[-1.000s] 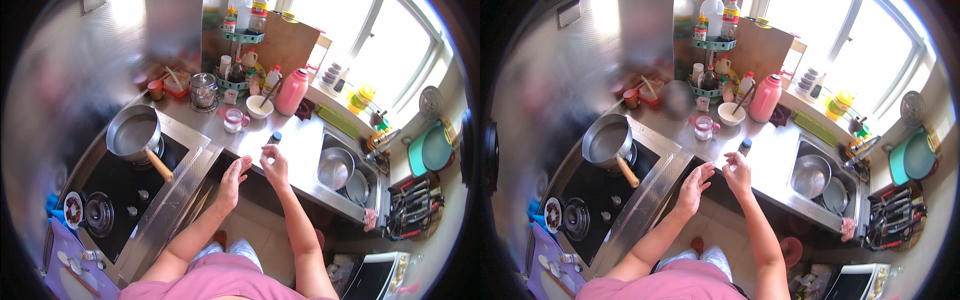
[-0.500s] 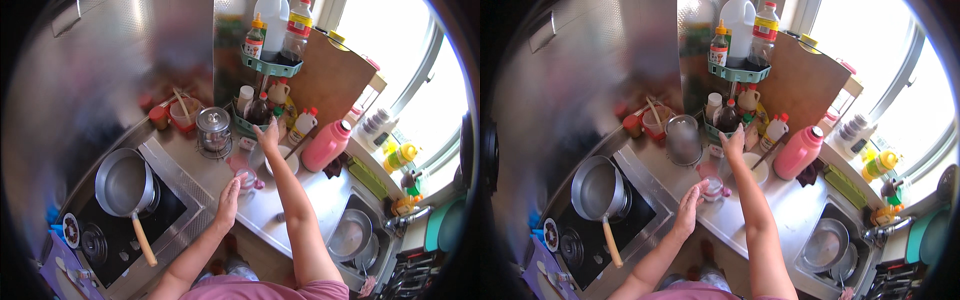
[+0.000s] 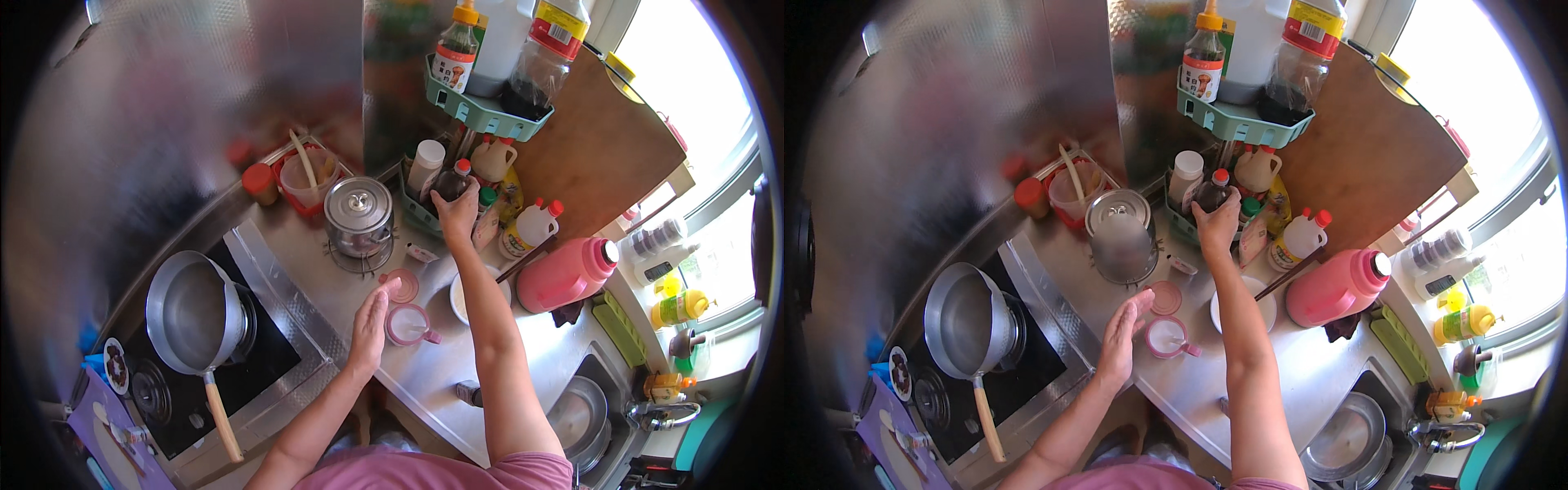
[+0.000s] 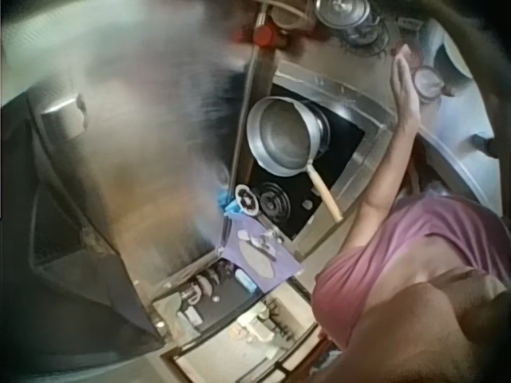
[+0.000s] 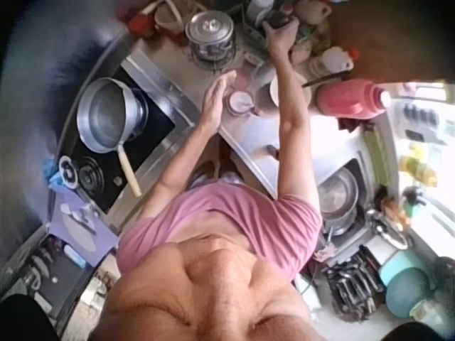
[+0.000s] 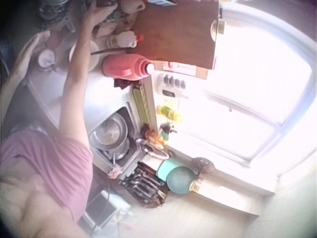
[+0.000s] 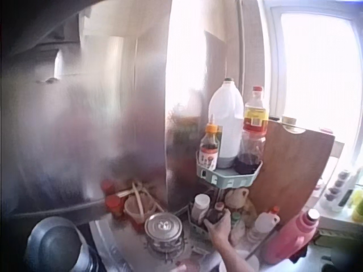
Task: The person prepares a flatbread by opening a spice jar to sprinkle seasoning, using a spoon to add ingredients from a container, and pouring oil from a bottle onto the dough. They then fold the dough and press it by hand on a purple mat.
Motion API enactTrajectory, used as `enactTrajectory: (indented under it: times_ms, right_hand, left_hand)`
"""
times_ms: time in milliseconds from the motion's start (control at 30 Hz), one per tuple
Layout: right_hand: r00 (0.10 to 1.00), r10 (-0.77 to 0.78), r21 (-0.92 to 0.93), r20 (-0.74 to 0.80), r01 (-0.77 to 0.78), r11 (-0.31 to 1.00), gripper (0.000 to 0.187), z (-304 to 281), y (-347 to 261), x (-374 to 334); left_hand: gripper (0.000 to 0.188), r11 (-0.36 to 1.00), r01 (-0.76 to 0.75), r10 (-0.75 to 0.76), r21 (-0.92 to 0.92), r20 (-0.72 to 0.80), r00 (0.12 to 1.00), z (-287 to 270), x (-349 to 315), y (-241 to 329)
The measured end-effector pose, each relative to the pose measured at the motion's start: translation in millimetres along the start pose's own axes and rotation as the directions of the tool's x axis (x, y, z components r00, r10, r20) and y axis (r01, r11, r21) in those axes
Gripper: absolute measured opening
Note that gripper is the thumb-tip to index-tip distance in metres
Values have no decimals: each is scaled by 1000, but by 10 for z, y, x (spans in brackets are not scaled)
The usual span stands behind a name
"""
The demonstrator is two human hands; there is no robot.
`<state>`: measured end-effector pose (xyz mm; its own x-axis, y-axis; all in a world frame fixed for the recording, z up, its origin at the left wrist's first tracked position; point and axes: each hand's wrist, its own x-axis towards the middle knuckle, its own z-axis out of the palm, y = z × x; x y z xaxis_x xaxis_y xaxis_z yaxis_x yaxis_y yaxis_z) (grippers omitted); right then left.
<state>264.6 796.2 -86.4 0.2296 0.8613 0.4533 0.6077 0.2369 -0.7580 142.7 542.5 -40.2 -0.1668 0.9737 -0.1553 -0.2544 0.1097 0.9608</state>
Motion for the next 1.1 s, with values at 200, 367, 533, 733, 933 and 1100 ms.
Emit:
enactTrajectory:
  times_ms: [200,367,533,733,933,1100]
  right_hand:
    - [998,-59,90,21,57,994,77,-225,-184,-64]
    - [980,-199,172,23,193,966,74,-745,-541,-210]
    - [896,-241,197,373,177,964,77,-1549,-1228,-586]
    - [675,-243,247,697,92,965,85,-1920,-1622,-1323]
    - [231,-310,332,922,-64,941,115,-1896,-1418,-1487]
    - [465,-161,-103,870,491,865,110,-1391,-576,-1707]
  left_hand:
    - [53,1000,2,-1,26,-28,1000,-19,41,-15]
    - [39,993,-71,64,-96,-72,995,-16,-2,-50]
    - [56,833,-376,407,406,11,913,-69,-147,29]
    - [92,702,-511,543,496,91,835,-41,-479,126]
    - [86,772,-422,521,475,-93,849,-367,-1051,-11]
    - [86,839,-382,461,388,-133,877,-554,-1482,-52]
